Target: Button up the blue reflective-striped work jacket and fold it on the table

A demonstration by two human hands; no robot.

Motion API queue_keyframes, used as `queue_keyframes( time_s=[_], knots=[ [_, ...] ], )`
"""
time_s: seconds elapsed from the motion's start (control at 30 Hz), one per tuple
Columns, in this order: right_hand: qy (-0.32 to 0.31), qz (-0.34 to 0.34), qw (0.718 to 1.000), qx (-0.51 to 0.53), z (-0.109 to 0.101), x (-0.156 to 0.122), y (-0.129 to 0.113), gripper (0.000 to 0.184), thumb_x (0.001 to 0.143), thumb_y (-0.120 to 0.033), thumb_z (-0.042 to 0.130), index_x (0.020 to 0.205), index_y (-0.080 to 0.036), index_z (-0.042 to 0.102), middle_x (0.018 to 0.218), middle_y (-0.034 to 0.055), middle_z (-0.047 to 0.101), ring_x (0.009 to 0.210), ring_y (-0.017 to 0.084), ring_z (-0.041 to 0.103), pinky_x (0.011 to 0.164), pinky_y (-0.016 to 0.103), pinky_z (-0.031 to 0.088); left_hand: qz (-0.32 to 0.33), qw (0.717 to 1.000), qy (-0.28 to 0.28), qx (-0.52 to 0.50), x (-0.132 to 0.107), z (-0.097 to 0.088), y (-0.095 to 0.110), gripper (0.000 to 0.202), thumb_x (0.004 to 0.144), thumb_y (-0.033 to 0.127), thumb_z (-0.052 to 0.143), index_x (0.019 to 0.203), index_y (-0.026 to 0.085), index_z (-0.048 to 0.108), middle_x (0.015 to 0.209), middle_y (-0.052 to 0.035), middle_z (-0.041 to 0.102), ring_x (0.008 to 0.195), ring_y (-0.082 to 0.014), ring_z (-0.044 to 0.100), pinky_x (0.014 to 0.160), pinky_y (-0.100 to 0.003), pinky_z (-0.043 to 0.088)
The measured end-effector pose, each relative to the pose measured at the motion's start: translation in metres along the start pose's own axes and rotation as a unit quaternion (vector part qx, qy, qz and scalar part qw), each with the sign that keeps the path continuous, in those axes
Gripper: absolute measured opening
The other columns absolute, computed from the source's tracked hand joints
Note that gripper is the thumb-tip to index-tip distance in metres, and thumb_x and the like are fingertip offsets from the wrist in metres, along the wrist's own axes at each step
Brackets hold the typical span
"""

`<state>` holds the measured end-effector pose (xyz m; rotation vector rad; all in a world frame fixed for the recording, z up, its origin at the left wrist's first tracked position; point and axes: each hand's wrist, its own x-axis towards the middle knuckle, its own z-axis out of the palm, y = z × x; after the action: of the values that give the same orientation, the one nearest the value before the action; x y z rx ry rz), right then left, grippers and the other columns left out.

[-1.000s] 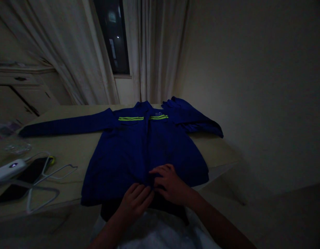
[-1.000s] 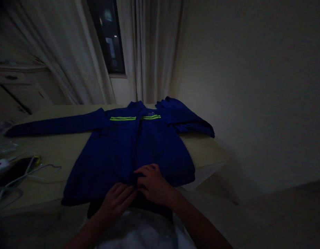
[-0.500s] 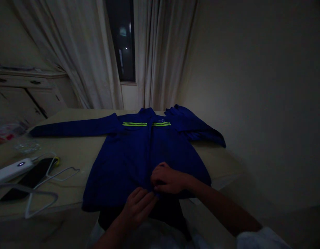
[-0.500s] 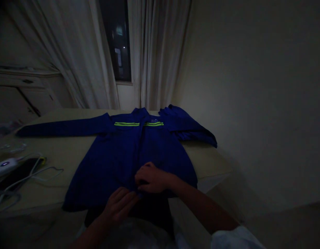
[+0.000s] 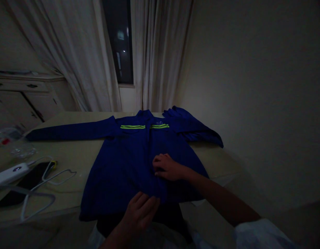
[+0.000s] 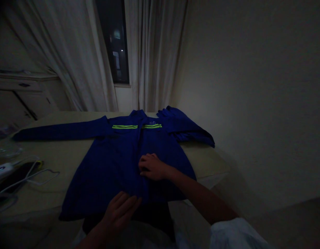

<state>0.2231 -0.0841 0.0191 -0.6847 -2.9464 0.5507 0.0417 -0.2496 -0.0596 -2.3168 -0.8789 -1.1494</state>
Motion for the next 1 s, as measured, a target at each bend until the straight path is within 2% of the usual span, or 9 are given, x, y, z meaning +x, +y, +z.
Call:
queue_keyframes(
  time_s=[0.27, 0.4, 0.57, 0.77, 0.87, 1.0],
  knots=[
    [-0.055, -0.065, 0.996, 0.036, -0.002, 0.047, 0.042, 0.01, 0.091, -0.021, 0.071, 0.086, -0.02, 0.061, 0.126, 0.0036, 0.07, 0.127, 0.025, 0.054, 0.106, 0.045, 0.025, -0.016, 0.995, -0.075, -0.056, 0.005, -0.006, -0.001, 0.025, 0.105, 0.009, 0.043, 0.105, 0.011, 0.068, 0.085, -0.0047, 0.066, 0.071, -0.0159, 0.052, 0.065, -0.033, 0.04],
    [-0.038, -0.016, 0.999, -0.011, -0.006, 0.055, 0.061, 0.003, 0.093, -0.022, 0.066, 0.094, -0.021, 0.063, 0.111, 0.0048, 0.072, 0.121, 0.026, 0.055, 0.104, 0.046, 0.025, -0.013, 0.992, -0.091, -0.086, 0.008, -0.013, -0.003, 0.019, 0.103, 0.009, 0.048, 0.1, 0.013, 0.067, 0.081, -0.0026, 0.064, 0.068, -0.0151, 0.05, 0.064, -0.034, 0.038],
    [0.023, 0.037, 0.995, -0.09, -0.015, 0.069, 0.085, 0.008, 0.095, -0.027, 0.062, 0.1, -0.021, 0.065, 0.126, 0.008, 0.066, 0.121, 0.028, 0.05, 0.101, 0.044, 0.026, -0.004, 0.992, -0.08, -0.1, 0.005, -0.01, 0.0, 0.017, 0.103, 0.009, 0.05, 0.099, 0.014, 0.066, 0.084, -0.003, 0.066, 0.071, -0.0149, 0.052, 0.066, -0.033, 0.04],
    [0.032, 0.118, 0.987, -0.1, -0.02, 0.112, 0.116, 0.012, 0.095, -0.03, 0.062, 0.103, -0.022, 0.068, 0.123, 0.0073, 0.065, 0.119, 0.027, 0.05, 0.098, 0.042, 0.029, -0.024, 0.993, -0.067, -0.098, 0.007, -0.009, 0.004, 0.016, 0.102, 0.009, 0.051, 0.097, 0.014, 0.065, 0.082, -0.003, 0.065, 0.068, -0.0147, 0.051, 0.063, -0.034, 0.039],
    [0.025, 0.135, 0.985, -0.103, -0.026, 0.134, 0.135, 0.015, 0.095, -0.031, 0.064, 0.105, -0.023, 0.071, 0.126, 0.0078, 0.064, 0.121, 0.028, 0.05, 0.099, 0.042, 0.03, -0.028, 0.993, -0.073, -0.087, 0.007, -0.011, 0.004, 0.013, 0.101, 0.011, 0.054, 0.096, 0.015, 0.065, 0.078, -0.0019, 0.063, 0.065, -0.014, 0.05, 0.06, -0.033, 0.038],
    [0.036, 0.17, 0.98, -0.099, -0.038, 0.162, 0.163, 0.018, 0.093, -0.031, 0.068, 0.109, -0.025, 0.074, 0.13, 0.008, 0.062, 0.125, 0.029, 0.05, 0.101, 0.042, 0.033, -0.032, 0.996, -0.051, -0.068, -0.004, 0.001, 0.008, 0.016, 0.101, 0.014, 0.054, 0.09, 0.019, 0.065, 0.071, 0.0008, 0.061, 0.061, -0.0127, 0.049, 0.056, -0.031, 0.039]
  ],
)
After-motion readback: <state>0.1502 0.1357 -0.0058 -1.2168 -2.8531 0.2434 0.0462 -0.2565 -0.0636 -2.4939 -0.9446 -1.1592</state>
